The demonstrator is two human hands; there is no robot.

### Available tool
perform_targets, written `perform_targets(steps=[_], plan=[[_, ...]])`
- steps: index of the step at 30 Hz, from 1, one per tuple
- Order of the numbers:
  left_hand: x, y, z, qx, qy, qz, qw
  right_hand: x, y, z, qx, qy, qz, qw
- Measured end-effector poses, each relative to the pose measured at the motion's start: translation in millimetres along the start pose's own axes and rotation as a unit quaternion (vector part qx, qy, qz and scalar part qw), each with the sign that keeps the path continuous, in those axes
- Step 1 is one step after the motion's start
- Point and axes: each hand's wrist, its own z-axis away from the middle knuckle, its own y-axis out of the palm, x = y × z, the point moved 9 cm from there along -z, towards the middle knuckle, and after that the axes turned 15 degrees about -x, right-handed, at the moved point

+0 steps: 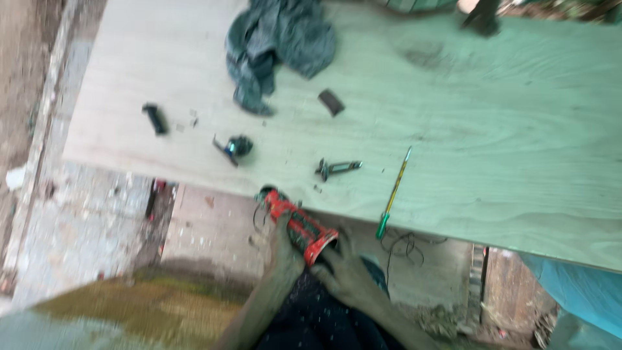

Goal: The person disassembles a red angle grinder on a wooden workbench, removes screws with a screwdriver, and manipulates internal components. They then reassemble the tool by hand and with the screwdriver, handling screws and the motor housing throughout.

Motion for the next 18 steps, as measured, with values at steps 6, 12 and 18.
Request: perform_targets(steps=[6,12,18], plan=[[1.6,-14.3,3.2,-0.026,-0.013,0.024,0.999,-5.9,14.0,12.2,0.015,-0.04,0.054,0.998],[-12.9,5.2,17.3,-0.035,-0.071,0.064,0.995,-19.4,-36.8,19.9,-0.153,0.045,-0.107,0.981],[-20.9,14.2,23.3,-0.003,-0.148,0.159,0.976,-62.3,-42.6,33.8,-0.22,0.191,-0.363,0.885]])
